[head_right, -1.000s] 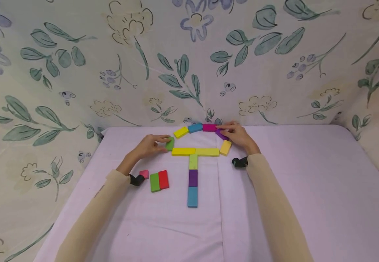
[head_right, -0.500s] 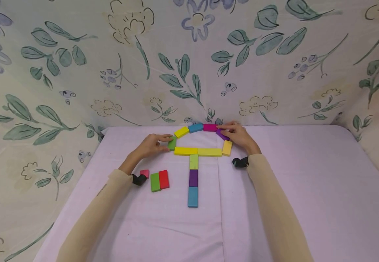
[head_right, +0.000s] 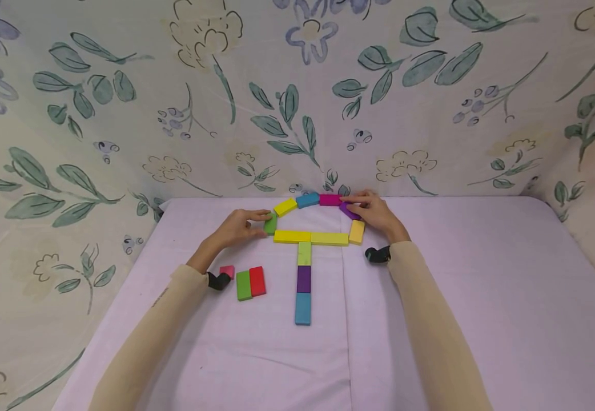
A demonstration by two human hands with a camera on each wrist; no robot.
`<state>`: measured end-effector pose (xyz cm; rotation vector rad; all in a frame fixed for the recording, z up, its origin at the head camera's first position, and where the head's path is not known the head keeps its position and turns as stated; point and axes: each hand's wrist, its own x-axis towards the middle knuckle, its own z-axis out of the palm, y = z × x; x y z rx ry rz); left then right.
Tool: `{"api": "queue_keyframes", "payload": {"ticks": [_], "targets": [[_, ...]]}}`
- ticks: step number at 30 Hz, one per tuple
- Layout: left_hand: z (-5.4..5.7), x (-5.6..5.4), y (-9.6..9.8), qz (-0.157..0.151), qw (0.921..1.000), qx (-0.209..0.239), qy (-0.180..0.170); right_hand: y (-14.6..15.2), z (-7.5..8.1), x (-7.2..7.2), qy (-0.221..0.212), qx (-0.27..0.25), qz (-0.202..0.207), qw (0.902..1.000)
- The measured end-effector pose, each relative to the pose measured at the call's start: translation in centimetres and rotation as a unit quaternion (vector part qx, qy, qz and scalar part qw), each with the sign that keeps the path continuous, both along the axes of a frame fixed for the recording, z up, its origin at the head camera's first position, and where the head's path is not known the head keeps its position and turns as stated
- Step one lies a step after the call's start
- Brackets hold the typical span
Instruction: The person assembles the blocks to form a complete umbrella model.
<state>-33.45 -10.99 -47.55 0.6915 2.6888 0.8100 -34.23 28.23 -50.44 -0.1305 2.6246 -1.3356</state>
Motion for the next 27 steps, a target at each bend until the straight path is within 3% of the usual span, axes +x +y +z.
{"api": "queue_keyframes", "payload": {"ticks": [27], "targets": [[-0.25, -0.23, 0.14, 0.005, 0.9999, 0.005, -0.010, 0.01, -0.14, -0.05, 0.000, -0.003, -0.008, 1.0000]]}}
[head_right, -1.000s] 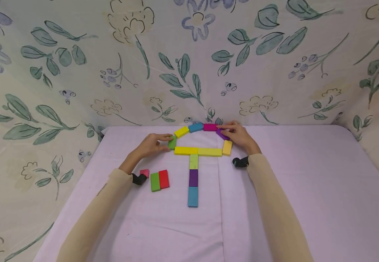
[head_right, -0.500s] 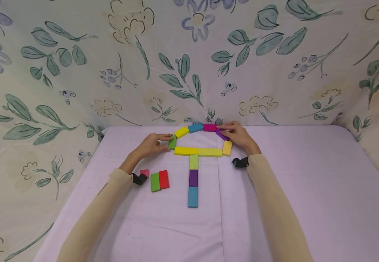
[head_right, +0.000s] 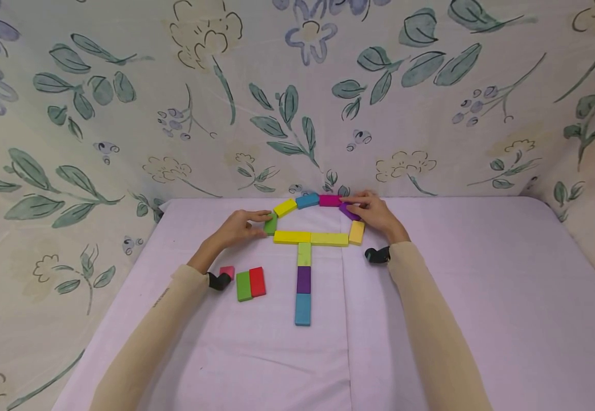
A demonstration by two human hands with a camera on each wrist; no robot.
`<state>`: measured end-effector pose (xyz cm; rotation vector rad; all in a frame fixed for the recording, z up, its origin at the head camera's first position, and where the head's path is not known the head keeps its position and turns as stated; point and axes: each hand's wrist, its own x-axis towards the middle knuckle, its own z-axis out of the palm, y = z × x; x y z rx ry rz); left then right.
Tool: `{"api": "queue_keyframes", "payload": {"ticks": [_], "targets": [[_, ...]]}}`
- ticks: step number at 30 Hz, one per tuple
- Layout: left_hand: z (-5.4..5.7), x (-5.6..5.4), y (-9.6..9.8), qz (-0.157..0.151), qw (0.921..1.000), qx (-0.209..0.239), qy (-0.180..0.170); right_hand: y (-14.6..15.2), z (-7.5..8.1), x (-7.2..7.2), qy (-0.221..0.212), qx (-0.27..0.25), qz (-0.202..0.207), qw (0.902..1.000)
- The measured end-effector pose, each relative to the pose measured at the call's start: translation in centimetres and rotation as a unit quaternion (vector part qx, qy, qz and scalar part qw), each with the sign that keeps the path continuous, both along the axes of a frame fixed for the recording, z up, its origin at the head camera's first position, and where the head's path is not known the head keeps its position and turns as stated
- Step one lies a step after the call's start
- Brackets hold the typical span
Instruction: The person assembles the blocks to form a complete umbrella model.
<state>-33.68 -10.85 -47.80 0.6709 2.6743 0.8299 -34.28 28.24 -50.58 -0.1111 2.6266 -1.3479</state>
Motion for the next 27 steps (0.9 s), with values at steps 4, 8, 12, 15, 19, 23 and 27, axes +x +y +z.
{"api": "queue_keyframes", "payload": {"ticks": [4, 8, 12, 15, 19, 23, 27], "targets": [[-0.1, 0.0, 0.1, 0.003, 1.0000, 0.003, -0.007, 0.1, 0.0, 0.0, -0.005, -0.001, -0.003, 1.0000], [-0.1, -0.1, 0.1, 0.003, 1.0000, -0.002, -0.008, 0.1, 0.0, 0.0, -0.006, -0.001, -0.004, 1.0000], [0.1, -0.1, 0.2, 0.001, 0.9999, -0.010, -0.013, 0.2, 0.0, 0.0, -0.006, -0.001, -0.003, 1.0000], [0.3, -0.1, 0.2, -0.002, 0.9998, -0.015, -0.013, 0.3, 0.0, 0.0, -0.005, -0.002, -0.002, 1.0000], [0.5, -0.4, 0.4, -0.004, 0.9999, -0.009, 0.008, 0.2, 0.0, 0.1, -0.006, -0.001, -0.003, 1.0000], [0.6, -0.9, 0.7, -0.001, 0.9997, -0.006, 0.025, 0.1, 0.1, 0.0, -0.007, -0.002, -0.004, 1.0000], [0.7, -1.3, 1.1, -0.004, 0.9998, -0.012, 0.015, 0.0, 0.1, 0.1, -0.004, -0.004, -0.003, 1.0000]]}}
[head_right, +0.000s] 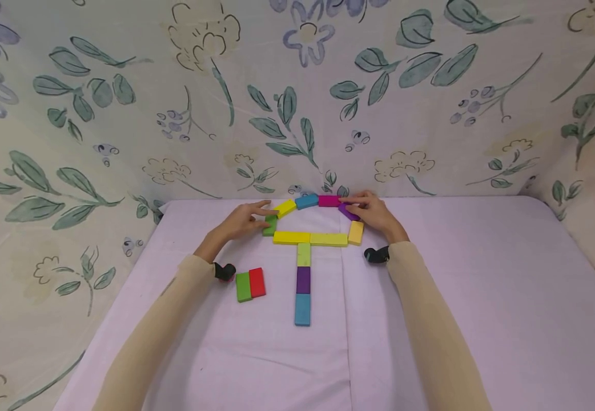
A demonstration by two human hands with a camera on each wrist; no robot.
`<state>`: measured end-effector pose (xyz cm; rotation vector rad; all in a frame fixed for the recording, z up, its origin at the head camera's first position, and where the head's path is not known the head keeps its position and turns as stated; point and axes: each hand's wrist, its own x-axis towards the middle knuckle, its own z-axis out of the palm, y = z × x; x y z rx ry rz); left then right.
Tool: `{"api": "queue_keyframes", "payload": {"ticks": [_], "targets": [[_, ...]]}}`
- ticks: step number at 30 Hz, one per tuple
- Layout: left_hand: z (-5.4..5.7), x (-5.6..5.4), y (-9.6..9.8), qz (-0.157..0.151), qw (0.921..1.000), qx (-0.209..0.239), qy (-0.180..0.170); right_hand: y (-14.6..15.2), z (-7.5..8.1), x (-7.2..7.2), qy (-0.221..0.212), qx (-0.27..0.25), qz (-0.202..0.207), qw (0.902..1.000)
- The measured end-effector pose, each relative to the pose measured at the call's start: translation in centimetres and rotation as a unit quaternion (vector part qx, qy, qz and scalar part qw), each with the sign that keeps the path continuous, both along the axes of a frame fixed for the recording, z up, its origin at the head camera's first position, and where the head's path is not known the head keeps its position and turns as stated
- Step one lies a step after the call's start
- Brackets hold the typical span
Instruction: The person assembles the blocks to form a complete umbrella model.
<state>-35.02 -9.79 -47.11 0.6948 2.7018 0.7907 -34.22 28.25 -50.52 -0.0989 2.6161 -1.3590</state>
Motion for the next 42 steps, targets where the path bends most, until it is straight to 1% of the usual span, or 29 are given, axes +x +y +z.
{"api": "queue_keyframes", "payload": {"ticks": [6, 12, 17, 23, 27, 29, 33, 37, 39, 42], "targets": [[-0.3, -0.5, 0.2, -0.012, 0.9996, 0.001, -0.026, -0.1, 0.1, 0.0, -0.005, -0.005, -0.003, 1.0000], [-0.5, -0.8, 0.0, -0.017, 0.9993, 0.011, -0.032, 0.0, 0.0, 0.0, 0.002, 0.001, 0.002, 1.0000], [-0.2, -0.8, 0.0, -0.021, 0.9991, -0.004, -0.038, -0.1, -0.2, -0.1, -0.003, 0.000, -0.001, 1.0000], [-0.1, -0.8, 0.1, -0.026, 0.9990, -0.013, -0.033, 0.0, -0.3, 0.0, -0.007, 0.009, -0.002, 0.9999], [-0.2, -1.0, 0.1, -0.030, 0.9992, -0.012, -0.023, 0.2, 0.0, 0.0, -0.001, 0.020, 0.002, 0.9998], [-0.2, -1.0, 0.2, -0.031, 0.9991, -0.011, -0.025, 0.4, 0.2, 0.2, 0.005, 0.026, 0.005, 0.9996], [-0.2, -1.1, 0.2, -0.027, 0.9990, -0.014, -0.032, 0.2, 0.8, 1.2, 0.028, 0.039, 0.013, 0.9988], [-0.1, -1.0, 0.1, -0.020, 0.9991, -0.015, -0.035, -0.4, 1.9, 2.7, 0.071, 0.049, 0.010, 0.9962], [-0.1, -1.1, 0.1, -0.021, 0.9990, -0.015, -0.036, -1.1, 2.5, 3.8, 0.099, 0.056, 0.017, 0.9933], [-0.3, -1.0, 0.2, -0.023, 0.9989, -0.013, -0.040, -2.5, 2.9, 5.9, 0.143, 0.065, 0.050, 0.9863]]}}
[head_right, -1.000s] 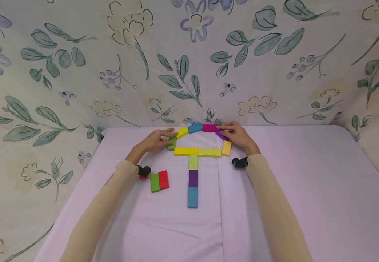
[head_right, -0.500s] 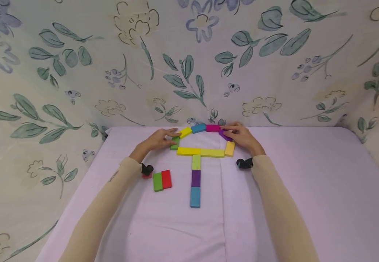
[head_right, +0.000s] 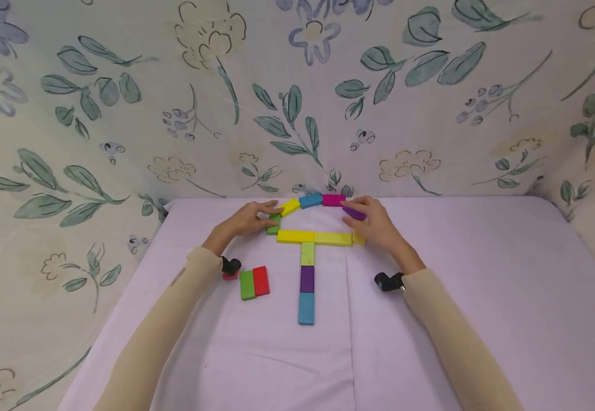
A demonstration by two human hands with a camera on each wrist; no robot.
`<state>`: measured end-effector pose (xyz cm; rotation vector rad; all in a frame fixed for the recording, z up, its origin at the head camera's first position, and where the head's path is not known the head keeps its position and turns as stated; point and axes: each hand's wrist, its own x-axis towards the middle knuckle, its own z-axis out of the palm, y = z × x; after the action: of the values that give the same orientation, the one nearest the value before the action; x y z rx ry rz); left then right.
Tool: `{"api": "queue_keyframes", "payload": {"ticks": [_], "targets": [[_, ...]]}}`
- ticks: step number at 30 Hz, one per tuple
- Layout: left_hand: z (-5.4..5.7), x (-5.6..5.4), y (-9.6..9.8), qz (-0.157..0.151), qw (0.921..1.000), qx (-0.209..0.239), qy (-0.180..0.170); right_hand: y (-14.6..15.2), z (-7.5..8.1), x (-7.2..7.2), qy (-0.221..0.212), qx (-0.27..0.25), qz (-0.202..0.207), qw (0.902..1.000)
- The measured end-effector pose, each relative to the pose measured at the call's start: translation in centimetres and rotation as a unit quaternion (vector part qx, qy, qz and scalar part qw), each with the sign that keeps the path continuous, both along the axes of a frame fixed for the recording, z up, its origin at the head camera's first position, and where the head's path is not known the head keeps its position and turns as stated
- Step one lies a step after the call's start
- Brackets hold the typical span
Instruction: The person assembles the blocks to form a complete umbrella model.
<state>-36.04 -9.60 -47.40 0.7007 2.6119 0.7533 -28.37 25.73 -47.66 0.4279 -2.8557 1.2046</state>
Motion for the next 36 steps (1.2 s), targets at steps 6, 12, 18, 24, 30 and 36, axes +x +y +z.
{"api": "queue_keyframes", "payload": {"ticks": [6, 12, 18, 24, 30, 36], "targets": [[-0.1, -0.1, 0.0, -0.002, 1.0000, -0.001, 0.005, -3.8, 0.1, 5.1, 0.076, 0.032, 0.100, 0.9915], [0.0, -0.2, 0.0, 0.004, 1.0000, -0.002, 0.001, -6.0, -0.6, 8.8, 0.091, 0.094, 0.151, 0.9798], [-0.1, -0.2, -0.1, 0.007, 1.0000, 0.005, -0.004, -6.4, -1.1, 9.9, 0.123, 0.126, 0.164, 0.9705], [-0.4, -0.3, -0.1, 0.005, 1.0000, 0.004, -0.004, -6.5, -1.2, 10.1, 0.111, 0.165, 0.182, 0.9628], [-0.4, -0.2, -0.1, 0.012, 0.9999, 0.000, -0.009, -6.7, -0.9, 10.4, 0.100, 0.190, 0.196, 0.9568], [-0.4, -0.3, -0.1, 0.008, 1.0000, 0.003, -0.003, -6.7, -0.9, 10.6, 0.097, 0.206, 0.188, 0.9553]]}}
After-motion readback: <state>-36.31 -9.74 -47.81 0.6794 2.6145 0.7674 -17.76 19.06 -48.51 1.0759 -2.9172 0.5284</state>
